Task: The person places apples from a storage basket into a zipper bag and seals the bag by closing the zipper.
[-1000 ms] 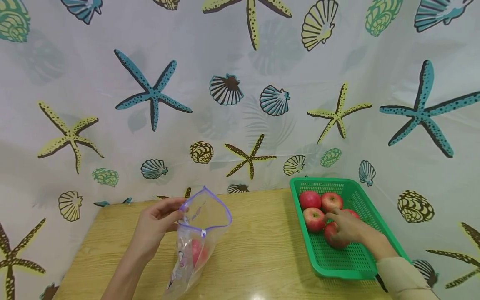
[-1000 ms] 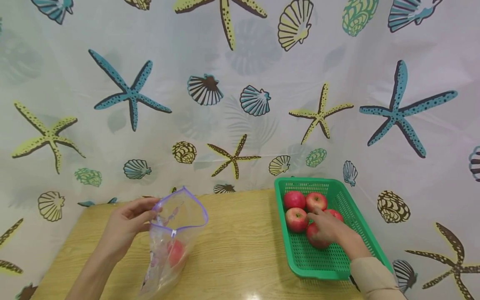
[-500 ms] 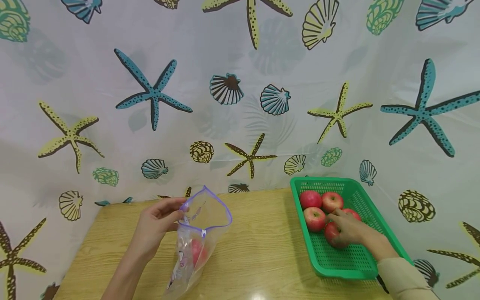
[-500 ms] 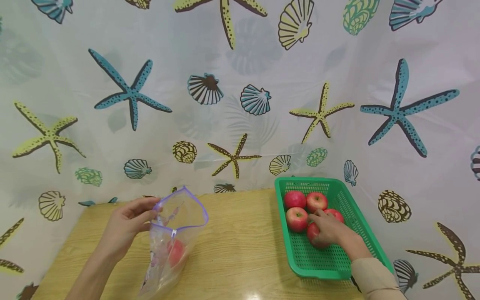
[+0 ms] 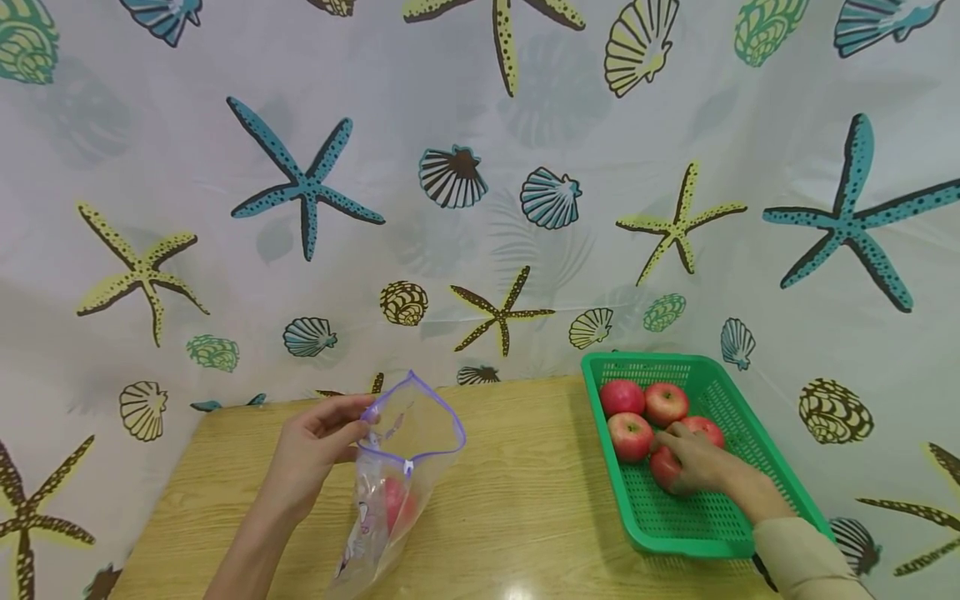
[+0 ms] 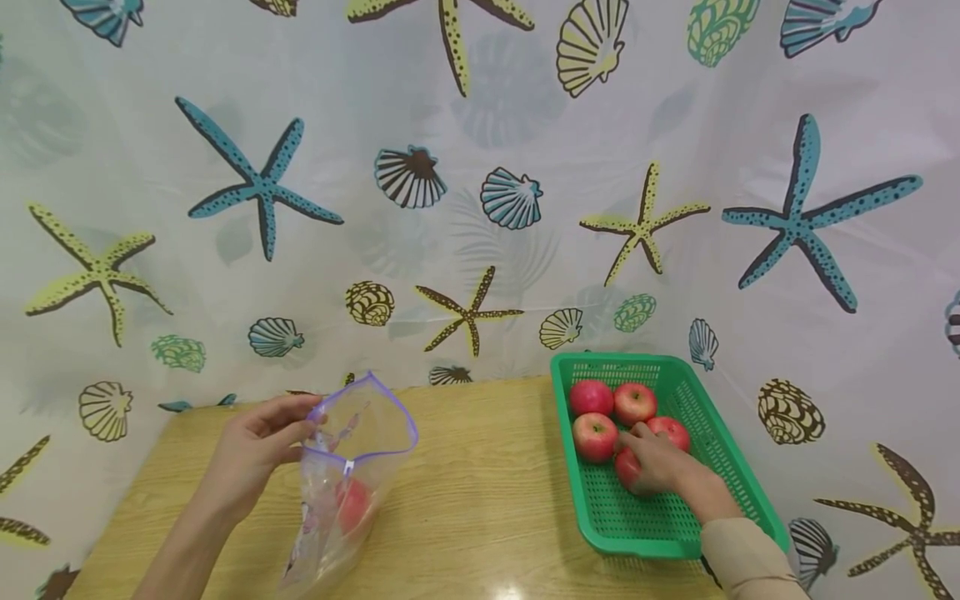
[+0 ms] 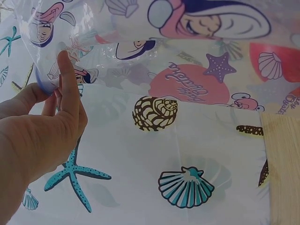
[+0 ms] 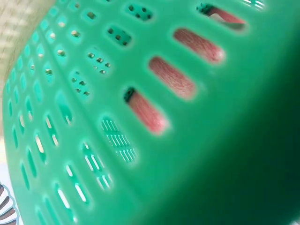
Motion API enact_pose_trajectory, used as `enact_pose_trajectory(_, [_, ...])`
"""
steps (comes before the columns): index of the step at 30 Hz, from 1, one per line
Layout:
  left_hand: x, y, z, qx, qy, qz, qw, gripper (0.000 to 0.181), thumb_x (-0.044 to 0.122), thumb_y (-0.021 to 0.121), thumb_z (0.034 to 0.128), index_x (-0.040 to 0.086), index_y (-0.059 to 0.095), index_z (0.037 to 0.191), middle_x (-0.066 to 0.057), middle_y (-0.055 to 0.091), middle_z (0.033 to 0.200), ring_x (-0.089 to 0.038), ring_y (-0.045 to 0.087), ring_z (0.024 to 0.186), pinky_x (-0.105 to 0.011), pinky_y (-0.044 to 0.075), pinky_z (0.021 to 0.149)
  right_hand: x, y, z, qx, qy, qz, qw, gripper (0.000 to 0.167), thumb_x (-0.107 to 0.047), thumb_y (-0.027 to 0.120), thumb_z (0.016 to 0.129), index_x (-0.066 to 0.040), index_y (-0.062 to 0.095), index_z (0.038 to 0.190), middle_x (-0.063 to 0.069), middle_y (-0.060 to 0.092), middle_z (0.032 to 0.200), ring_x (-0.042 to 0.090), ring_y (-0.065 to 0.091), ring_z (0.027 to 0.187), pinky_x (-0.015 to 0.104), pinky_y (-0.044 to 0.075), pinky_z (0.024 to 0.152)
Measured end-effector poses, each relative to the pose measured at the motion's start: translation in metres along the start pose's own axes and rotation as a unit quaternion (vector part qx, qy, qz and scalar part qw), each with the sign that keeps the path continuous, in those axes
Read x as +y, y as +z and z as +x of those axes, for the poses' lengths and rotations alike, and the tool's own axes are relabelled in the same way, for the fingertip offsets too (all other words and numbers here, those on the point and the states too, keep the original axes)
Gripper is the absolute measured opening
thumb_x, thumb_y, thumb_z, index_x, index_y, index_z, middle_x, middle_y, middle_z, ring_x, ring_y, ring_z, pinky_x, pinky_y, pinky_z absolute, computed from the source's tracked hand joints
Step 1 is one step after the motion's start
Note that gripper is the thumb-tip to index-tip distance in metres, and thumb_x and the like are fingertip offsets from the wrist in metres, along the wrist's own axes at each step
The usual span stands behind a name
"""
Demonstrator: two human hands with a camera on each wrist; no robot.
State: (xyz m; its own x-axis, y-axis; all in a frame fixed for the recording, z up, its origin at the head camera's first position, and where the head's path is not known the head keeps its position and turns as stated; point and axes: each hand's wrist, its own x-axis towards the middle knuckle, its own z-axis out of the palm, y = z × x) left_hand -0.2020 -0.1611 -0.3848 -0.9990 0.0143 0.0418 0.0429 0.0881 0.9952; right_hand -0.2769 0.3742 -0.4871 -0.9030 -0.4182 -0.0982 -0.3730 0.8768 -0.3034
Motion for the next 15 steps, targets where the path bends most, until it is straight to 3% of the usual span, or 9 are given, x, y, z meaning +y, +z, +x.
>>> enact_pose_trajectory(15, [-0.0024, -0.0002, -0.0003, -0.004, 0.005, -0.008, 1.0, 0.035, 0.014, 0.069, 0.0928, 0.001, 0.064, 0.125, 0.005, 0.068, 0.1, -0.011, 0.065, 0.091, -0.028, 0.059, 0.073, 0.0023, 0.0071, -0.0006, 0.035, -0.026, -0.019, 0.9989, 0.052, -0.004, 0.076, 0.058, -0.015, 0.06, 0.106, 0.007, 0.051, 0.102, 0.029, 0.044, 0.085, 0.036, 0.043, 0.067])
